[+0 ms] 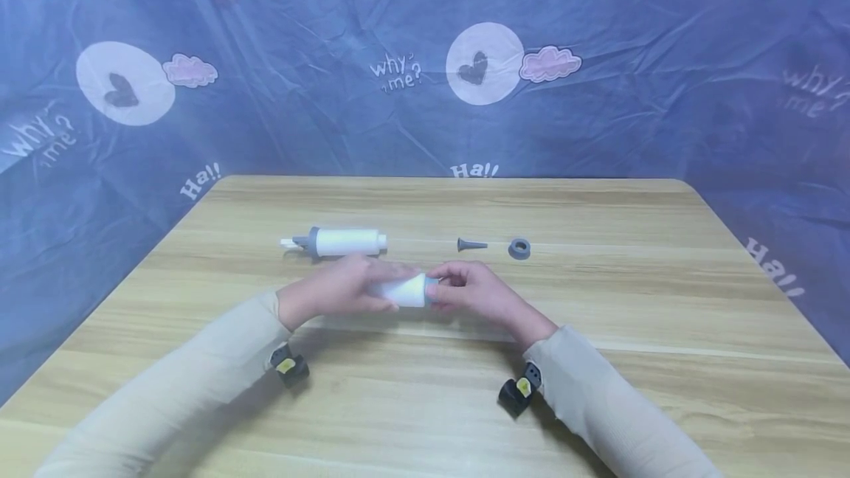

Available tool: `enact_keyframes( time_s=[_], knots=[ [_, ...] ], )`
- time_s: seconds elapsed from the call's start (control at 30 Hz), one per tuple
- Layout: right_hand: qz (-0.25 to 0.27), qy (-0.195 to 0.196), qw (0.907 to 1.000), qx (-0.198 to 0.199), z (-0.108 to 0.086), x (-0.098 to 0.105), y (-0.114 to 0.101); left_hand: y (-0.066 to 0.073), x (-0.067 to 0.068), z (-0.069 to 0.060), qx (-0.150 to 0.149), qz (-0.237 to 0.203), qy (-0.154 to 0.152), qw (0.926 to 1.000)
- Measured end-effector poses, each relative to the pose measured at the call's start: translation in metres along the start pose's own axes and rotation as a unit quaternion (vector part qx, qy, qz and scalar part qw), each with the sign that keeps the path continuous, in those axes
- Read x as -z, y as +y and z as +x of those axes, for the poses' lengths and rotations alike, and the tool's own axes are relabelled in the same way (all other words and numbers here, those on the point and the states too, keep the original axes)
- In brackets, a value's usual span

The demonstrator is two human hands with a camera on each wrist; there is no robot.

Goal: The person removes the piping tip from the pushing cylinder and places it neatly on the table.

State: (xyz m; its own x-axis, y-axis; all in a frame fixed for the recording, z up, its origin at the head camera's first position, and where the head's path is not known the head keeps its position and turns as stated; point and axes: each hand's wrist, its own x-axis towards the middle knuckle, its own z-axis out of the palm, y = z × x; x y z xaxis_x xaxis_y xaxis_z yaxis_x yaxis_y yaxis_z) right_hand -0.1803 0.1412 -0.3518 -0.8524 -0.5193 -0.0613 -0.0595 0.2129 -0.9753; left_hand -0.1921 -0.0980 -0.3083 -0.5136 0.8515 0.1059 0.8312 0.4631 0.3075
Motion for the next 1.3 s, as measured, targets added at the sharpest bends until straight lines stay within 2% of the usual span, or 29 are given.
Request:
enact_keyframes(
  time_s=[0.17, 0.47, 0.77, 1.03, 1.3],
  knots=[
    [-0.017, 0.017, 0.9997, -0.004, 0.0004, -0.0013, -0.0006, -0.0009, -0.0009, -0.0005, 0.008, -0.001, -0.004, 1.0000],
    [-0.061, 0.039, 0.9973, 0.011, 0.0004, -0.0016, -0.0007, -0.0020, -0.0014, -0.0010, -0.003, 0.003, 0.001, 1.0000],
    [-0.072, 0.050, 0.9961, 0.013, 0.0000, -0.0025, -0.0015, -0.0020, -0.0016, -0.0008, 0.003, -0.003, -0.002, 1.0000],
    [-0.071, 0.047, 0.9962, 0.018, -0.0003, -0.0014, -0.0005, -0.0025, -0.0016, -0.0011, 0.006, 0.003, 0.003, 1.0000],
    [-0.002, 0.017, 0.9998, 0.004, -0.0016, 0.0003, 0.0010, -0.0036, -0.0014, -0.0018, 0.002, 0.022, 0.020, 0.9996]
  ],
)
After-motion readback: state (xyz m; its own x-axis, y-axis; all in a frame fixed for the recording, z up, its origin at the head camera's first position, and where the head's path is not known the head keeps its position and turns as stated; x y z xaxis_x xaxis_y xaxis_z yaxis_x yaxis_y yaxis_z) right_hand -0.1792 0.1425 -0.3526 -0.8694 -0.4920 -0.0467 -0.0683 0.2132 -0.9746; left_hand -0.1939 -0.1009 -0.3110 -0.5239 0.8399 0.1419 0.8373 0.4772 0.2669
